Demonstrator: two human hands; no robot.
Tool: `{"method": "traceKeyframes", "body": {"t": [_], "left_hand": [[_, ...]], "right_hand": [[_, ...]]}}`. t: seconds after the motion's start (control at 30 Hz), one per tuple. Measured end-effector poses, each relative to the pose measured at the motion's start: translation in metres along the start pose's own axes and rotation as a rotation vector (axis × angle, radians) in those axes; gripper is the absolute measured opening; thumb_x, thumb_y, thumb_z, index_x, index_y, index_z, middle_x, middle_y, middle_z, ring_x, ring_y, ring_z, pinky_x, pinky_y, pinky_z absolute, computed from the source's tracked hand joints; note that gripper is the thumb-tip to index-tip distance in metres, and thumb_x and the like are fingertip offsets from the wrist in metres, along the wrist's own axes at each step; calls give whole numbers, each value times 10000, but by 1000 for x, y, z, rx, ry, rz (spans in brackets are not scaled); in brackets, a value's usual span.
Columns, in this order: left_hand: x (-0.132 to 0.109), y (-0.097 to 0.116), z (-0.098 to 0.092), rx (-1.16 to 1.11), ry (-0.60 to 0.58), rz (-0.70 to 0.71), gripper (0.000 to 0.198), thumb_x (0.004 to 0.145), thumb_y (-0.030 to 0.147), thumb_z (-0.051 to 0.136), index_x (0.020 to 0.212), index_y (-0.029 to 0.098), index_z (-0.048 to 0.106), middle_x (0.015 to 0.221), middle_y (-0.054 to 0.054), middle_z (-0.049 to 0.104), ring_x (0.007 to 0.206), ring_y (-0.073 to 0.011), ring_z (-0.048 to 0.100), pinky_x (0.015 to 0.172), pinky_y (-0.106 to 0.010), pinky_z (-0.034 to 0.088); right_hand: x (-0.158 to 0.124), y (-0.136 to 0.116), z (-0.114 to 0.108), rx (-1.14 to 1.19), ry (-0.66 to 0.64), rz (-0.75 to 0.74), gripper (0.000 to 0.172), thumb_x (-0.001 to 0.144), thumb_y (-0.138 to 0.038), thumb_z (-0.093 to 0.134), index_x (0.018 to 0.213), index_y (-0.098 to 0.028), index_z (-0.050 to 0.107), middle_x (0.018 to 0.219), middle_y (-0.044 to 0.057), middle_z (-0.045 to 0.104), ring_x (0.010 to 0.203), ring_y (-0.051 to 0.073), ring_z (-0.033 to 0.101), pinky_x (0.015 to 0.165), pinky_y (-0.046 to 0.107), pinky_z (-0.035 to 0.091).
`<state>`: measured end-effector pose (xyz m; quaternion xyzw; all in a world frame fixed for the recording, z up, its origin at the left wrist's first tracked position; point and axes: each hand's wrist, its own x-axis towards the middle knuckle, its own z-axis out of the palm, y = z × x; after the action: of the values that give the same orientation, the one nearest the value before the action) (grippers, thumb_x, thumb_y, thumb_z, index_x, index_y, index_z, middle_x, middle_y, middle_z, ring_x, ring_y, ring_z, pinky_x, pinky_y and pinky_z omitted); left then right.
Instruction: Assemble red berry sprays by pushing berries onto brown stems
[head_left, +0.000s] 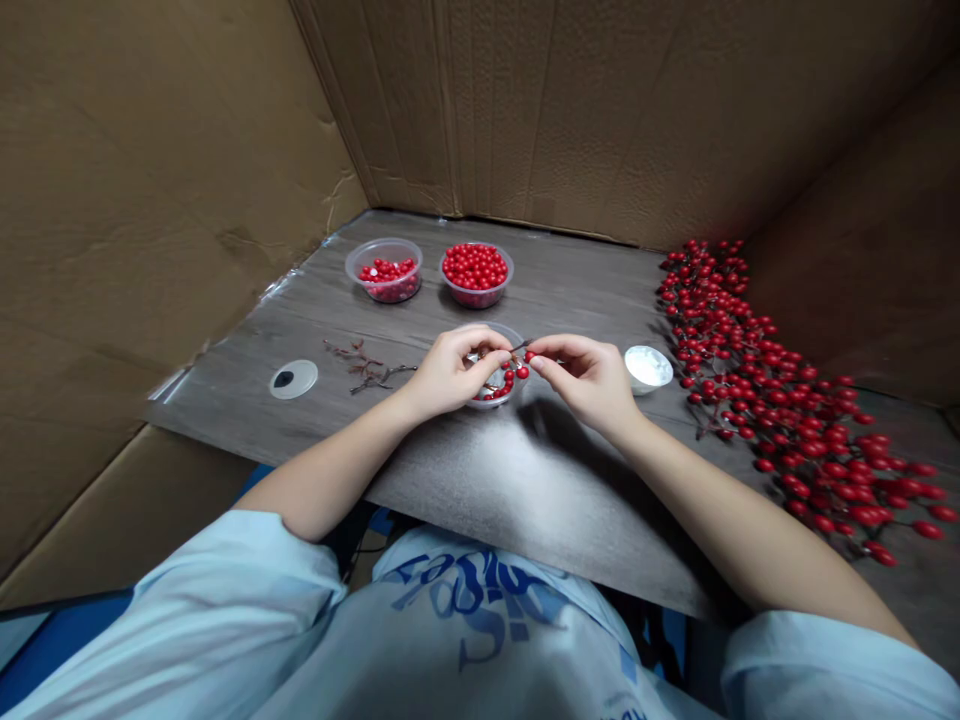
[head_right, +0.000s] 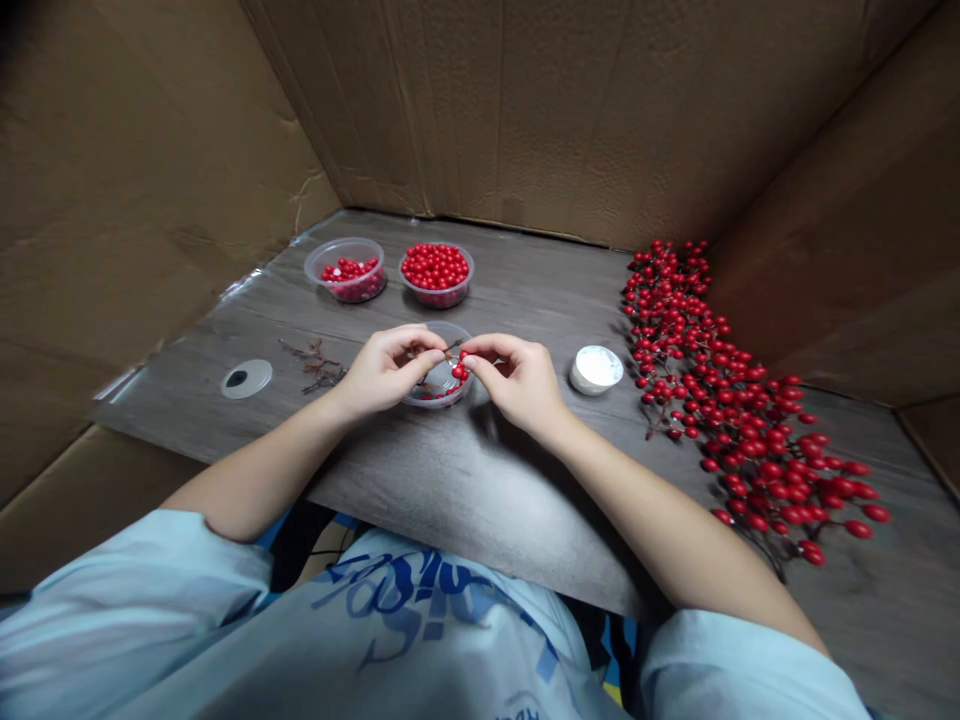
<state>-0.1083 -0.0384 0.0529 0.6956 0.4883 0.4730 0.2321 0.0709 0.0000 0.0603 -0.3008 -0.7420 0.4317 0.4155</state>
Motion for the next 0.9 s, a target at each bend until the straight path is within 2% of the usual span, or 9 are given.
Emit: {"method": "traceKeyframes", "body": {"t": [0.2, 0.47, 0.9], "left_hand": [[0, -1, 0, 24, 8, 31, 154, 799, 245, 554, 771, 124, 644, 760, -39, 656, 715, -105, 589, 640, -202, 433], [-1, 1, 0, 64, -4, 57, 160, 797, 246, 548, 771, 128, 652, 716, -31, 630, 668, -96, 559, 580, -194, 402], [-1, 2, -1, 88, -15, 63, 162, 802, 243, 541, 771, 130, 653, 720, -33, 630, 671, -99, 559, 587, -198, 399]], "right_hand": [[-2, 5, 4, 44, 4, 37, 170, 748, -288, 647, 823, -141, 691, 807, 67, 696, 727, 150, 648, 707, 286, 527], [-3, 6, 8, 100, 64, 64, 173, 732, -293, 653, 820, -145, 665, 781, 60, 695, 688, 146, 646, 670, 284, 531], [-2, 5, 9, 120, 53, 81, 157, 725, -280, 657, 797, -140, 664, 748, 49, 694, 666, 134, 639, 661, 275, 526]]}}
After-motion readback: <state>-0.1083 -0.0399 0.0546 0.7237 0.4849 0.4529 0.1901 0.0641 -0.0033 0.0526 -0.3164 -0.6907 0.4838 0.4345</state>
